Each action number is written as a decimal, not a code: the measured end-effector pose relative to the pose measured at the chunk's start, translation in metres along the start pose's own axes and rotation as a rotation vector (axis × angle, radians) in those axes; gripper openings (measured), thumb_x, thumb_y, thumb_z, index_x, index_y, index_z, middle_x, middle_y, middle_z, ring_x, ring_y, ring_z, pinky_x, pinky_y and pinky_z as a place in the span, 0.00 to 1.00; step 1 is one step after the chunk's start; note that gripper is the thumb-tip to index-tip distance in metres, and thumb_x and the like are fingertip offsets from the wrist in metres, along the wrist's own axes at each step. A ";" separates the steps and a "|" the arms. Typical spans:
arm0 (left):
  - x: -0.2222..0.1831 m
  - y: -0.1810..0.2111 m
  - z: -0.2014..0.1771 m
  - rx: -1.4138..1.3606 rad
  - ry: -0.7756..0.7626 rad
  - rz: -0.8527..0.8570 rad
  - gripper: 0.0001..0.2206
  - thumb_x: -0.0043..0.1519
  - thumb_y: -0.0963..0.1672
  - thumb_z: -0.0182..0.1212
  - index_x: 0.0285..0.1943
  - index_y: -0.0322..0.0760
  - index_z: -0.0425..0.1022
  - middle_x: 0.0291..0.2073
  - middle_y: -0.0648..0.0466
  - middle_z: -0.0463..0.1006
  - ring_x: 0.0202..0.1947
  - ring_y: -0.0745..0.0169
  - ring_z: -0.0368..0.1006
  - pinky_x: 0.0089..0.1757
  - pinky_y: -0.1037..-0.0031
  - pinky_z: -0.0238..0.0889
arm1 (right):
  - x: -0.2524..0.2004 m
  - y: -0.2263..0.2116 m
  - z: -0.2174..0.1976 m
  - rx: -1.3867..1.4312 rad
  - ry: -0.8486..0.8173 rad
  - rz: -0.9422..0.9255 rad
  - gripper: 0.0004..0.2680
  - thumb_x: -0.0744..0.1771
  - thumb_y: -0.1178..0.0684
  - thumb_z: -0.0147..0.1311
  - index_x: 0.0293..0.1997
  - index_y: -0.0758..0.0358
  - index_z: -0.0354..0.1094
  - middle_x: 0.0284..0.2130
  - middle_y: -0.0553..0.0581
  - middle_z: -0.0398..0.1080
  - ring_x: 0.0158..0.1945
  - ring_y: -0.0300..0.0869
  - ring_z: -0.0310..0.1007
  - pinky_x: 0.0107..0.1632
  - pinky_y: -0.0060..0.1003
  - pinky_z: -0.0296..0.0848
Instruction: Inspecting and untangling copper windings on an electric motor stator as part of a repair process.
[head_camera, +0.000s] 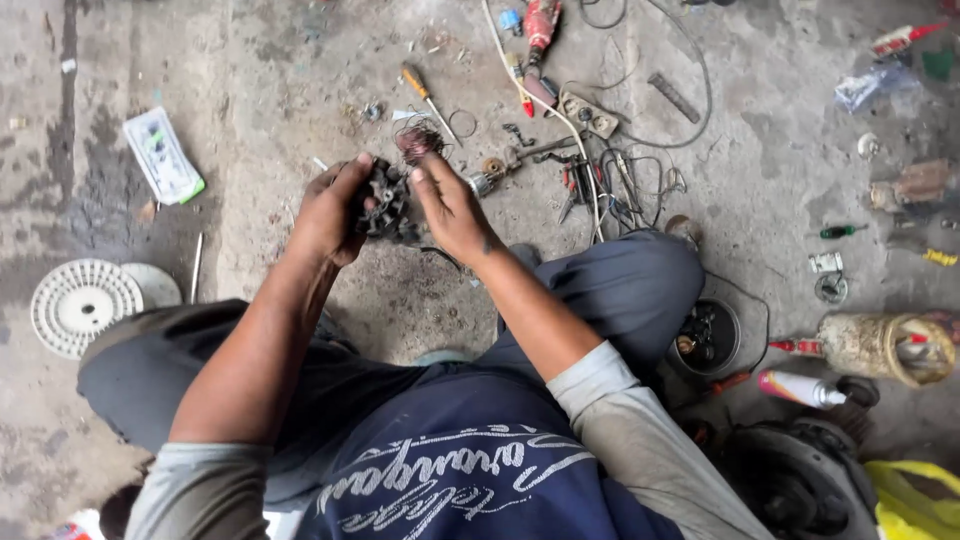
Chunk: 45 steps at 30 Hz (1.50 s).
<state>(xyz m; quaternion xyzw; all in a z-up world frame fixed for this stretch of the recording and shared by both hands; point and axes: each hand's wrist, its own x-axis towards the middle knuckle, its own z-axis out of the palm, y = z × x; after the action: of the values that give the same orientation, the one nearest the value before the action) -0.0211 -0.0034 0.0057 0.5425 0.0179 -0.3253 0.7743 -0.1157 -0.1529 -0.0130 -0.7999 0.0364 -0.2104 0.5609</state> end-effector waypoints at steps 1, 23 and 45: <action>-0.002 0.001 0.001 -0.015 0.020 0.000 0.13 0.65 0.50 0.67 0.39 0.38 0.74 0.19 0.54 0.66 0.19 0.71 0.65 0.19 0.87 0.49 | 0.001 0.006 0.003 0.002 -0.025 0.003 0.17 0.75 0.51 0.38 0.74 0.63 0.55 0.69 0.67 0.59 0.74 0.52 0.55 0.75 0.53 0.54; -0.004 0.031 -0.020 0.075 -0.029 0.032 0.15 0.65 0.51 0.63 0.43 0.35 0.74 0.18 0.55 0.68 0.06 0.73 0.52 0.09 0.78 0.41 | 0.005 -0.049 -0.004 0.021 0.171 -0.004 0.13 0.73 0.47 0.42 0.54 0.61 0.72 0.36 0.52 0.69 0.42 0.39 0.63 0.48 0.38 0.61; -0.041 0.063 -0.023 0.475 -0.256 0.065 0.09 0.68 0.47 0.67 0.45 0.38 0.77 0.24 0.58 0.75 0.18 0.75 0.69 0.18 0.85 0.56 | 0.018 -0.065 -0.107 0.710 -0.245 -0.012 0.15 0.75 0.46 0.44 0.63 0.66 0.66 0.38 0.56 0.72 0.40 0.41 0.72 0.59 0.42 0.72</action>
<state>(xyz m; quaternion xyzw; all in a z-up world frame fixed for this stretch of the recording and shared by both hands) -0.0132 0.0485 0.0639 0.6637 -0.1742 -0.3612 0.6314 -0.1509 -0.2284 0.0814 -0.5750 -0.1108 -0.1158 0.8023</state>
